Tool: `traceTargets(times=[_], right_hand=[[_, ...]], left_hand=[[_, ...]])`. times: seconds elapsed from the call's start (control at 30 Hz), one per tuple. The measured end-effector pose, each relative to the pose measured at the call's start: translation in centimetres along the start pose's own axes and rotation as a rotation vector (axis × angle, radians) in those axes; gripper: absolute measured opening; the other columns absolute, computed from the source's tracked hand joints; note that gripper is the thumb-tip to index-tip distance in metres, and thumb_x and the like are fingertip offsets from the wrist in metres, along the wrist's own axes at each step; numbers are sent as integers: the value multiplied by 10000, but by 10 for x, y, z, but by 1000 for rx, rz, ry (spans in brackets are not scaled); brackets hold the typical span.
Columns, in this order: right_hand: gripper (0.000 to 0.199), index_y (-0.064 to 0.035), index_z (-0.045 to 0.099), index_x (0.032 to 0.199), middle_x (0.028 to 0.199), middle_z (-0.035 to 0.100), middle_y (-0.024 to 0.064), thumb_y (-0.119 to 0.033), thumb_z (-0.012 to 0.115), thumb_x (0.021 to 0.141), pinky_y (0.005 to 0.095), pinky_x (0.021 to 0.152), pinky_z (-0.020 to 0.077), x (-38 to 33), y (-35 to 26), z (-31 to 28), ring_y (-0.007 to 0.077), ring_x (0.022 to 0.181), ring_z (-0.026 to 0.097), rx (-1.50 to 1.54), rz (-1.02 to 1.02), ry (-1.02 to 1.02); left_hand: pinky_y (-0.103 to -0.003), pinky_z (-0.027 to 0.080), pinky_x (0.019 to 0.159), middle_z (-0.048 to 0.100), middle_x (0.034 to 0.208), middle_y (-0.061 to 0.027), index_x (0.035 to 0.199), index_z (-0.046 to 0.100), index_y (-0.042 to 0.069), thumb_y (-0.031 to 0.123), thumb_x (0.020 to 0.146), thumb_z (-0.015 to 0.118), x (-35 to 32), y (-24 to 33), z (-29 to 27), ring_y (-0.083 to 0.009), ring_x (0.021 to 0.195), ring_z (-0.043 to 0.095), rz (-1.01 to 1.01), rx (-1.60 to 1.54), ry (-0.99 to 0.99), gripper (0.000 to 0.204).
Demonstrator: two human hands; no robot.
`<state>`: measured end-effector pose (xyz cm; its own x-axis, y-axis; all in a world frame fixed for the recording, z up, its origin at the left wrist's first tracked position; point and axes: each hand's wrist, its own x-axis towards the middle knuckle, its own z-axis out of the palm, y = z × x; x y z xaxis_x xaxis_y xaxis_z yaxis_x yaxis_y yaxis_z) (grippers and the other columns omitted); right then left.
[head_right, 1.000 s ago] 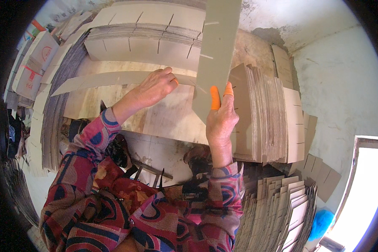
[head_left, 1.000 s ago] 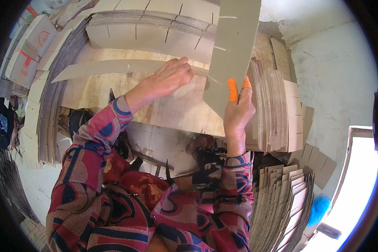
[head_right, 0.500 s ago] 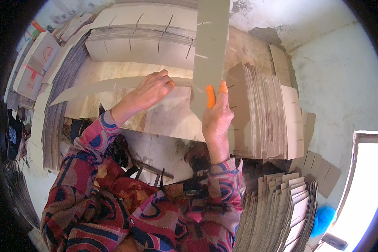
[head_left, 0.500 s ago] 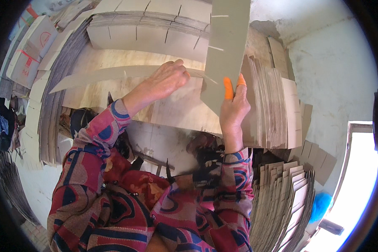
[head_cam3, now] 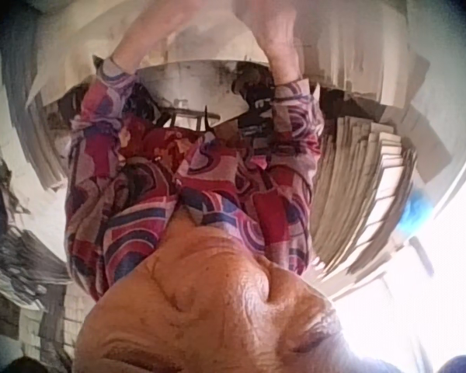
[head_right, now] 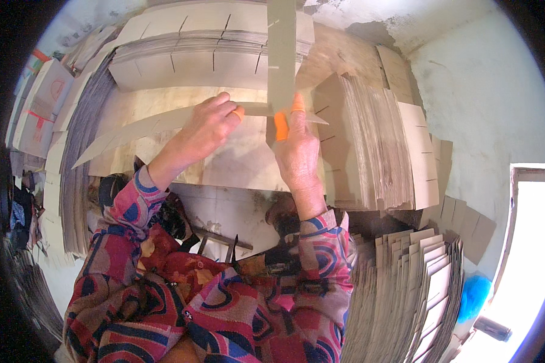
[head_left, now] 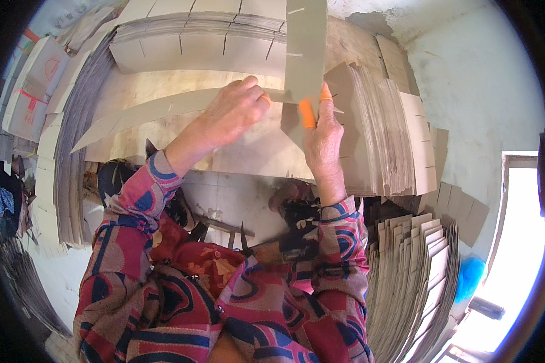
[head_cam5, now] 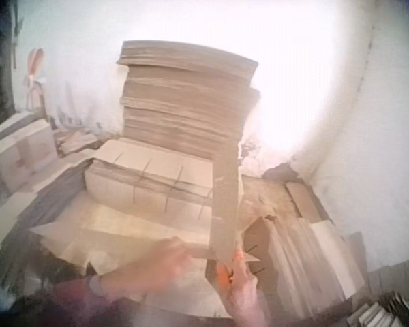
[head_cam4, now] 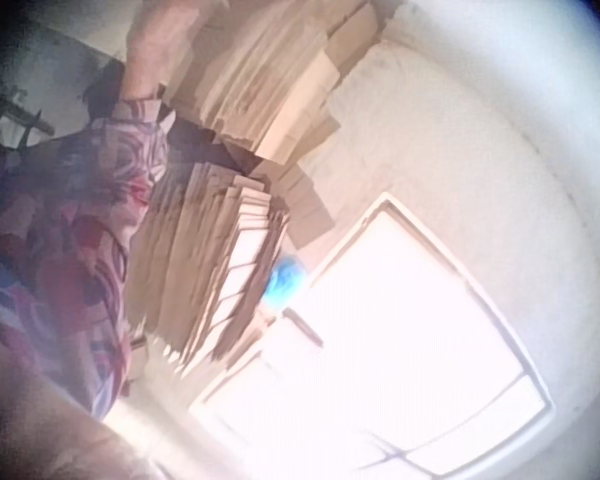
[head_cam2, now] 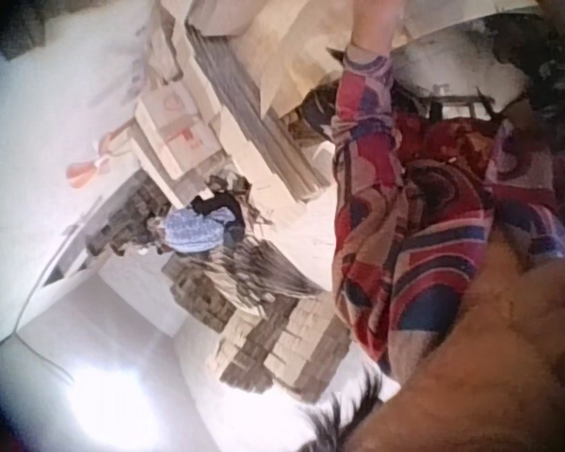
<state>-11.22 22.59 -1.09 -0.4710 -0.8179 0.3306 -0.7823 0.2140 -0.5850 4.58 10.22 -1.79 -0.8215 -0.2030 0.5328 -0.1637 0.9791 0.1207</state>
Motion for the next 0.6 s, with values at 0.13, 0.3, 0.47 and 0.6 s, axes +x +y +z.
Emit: traceTargets(times=[0.13,0.3,0.47,0.6], right_hand=[[704,-35,210,1445,922,632,234,-58,583,849,465,546,496,-5,-5,-5,395,662,617,83,-67,-118],[735,-35,164,1445,1026,595,270,-52,570,832,480,550,492,-15,22,29,417,662,607,-210,-155,-28],[729,-14,224,1414,1004,582,286,-15,584,781,495,563,488,-21,30,17,422,693,610,-72,-106,37],[727,-15,259,1400,983,588,269,10,590,753,500,579,489,-21,22,21,418,702,612,-6,-110,40]], left_hand=[[-335,489,625,556,764,-90,898,594,-34,-16,644,611,-6,-4,-9,-252,776,528,-28,18,-47,255],[-324,493,628,596,828,-101,971,601,-32,-19,632,645,-8,26,-18,-241,804,550,83,-87,-4,342],[-302,483,727,611,1041,-124,936,601,-1,35,710,642,-3,51,-77,-212,915,558,86,-444,338,232],[-328,447,822,583,1123,-132,1014,590,1,12,757,605,-35,88,-182,-215,1006,533,426,-508,632,258]])
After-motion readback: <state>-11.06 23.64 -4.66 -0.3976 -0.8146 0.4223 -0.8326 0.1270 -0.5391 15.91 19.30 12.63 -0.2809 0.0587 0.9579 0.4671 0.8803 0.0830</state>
